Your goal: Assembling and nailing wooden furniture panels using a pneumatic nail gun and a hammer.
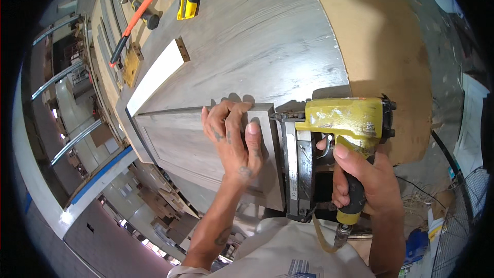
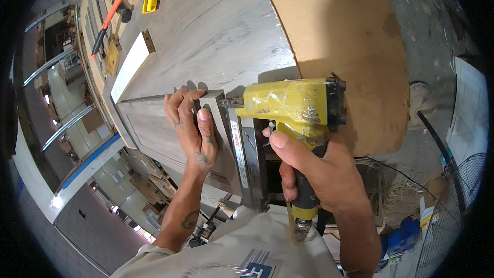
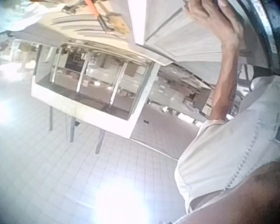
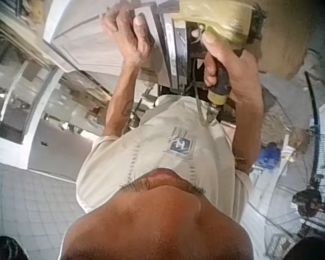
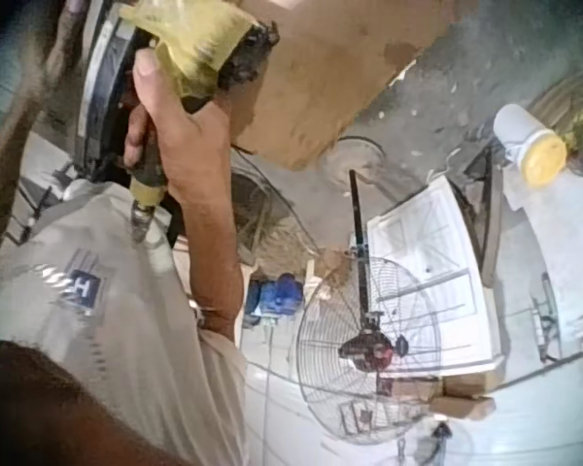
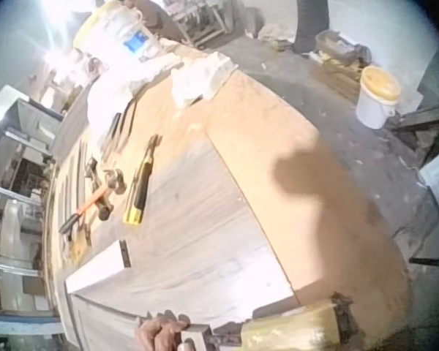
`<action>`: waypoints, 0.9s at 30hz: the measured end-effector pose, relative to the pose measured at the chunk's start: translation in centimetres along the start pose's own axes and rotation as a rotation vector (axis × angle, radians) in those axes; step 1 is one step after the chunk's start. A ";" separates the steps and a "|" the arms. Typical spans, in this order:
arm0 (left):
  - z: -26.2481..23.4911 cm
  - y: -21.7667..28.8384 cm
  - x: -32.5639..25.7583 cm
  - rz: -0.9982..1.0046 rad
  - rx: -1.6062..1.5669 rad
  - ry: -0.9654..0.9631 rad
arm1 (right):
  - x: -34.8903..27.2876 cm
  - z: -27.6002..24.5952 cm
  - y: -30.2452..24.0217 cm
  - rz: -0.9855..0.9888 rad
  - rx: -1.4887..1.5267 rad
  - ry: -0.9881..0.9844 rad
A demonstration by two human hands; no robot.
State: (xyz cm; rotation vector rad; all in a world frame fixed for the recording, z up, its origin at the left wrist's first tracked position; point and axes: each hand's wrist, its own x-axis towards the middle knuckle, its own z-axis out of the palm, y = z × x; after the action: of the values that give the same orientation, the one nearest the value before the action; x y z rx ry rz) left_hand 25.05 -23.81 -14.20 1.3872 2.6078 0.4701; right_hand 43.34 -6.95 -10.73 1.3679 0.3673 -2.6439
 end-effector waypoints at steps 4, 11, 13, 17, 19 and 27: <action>0.0 0.0 -0.1 -0.012 0.009 -0.012 | 0.2 0.2 0.1 -0.019 -0.009 0.011; 0.0 -0.2 -0.1 0.021 -0.009 -0.009 | 0.2 0.2 0.2 -0.031 -0.041 0.015; 0.0 -0.3 -0.1 0.031 -0.010 -0.007 | 0.2 0.2 0.2 -0.028 -0.017 0.014; 0.1 -0.3 0.1 0.033 -0.014 0.008 | 0.3 0.1 0.1 -0.027 -0.005 0.006; 0.3 -0.4 0.0 0.052 -0.029 0.043 | 0.3 -0.1 0.1 -0.022 -0.015 -0.002; -0.1 0.0 -0.1 0.024 -0.048 0.043 | -0.3 0.4 -0.4 -0.028 -0.126 0.061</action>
State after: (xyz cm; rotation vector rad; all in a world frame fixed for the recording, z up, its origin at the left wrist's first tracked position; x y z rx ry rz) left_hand 25.08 -23.90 -14.14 1.4105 2.5979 0.5673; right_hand 43.10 -6.67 -10.23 1.4153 0.5540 -2.5564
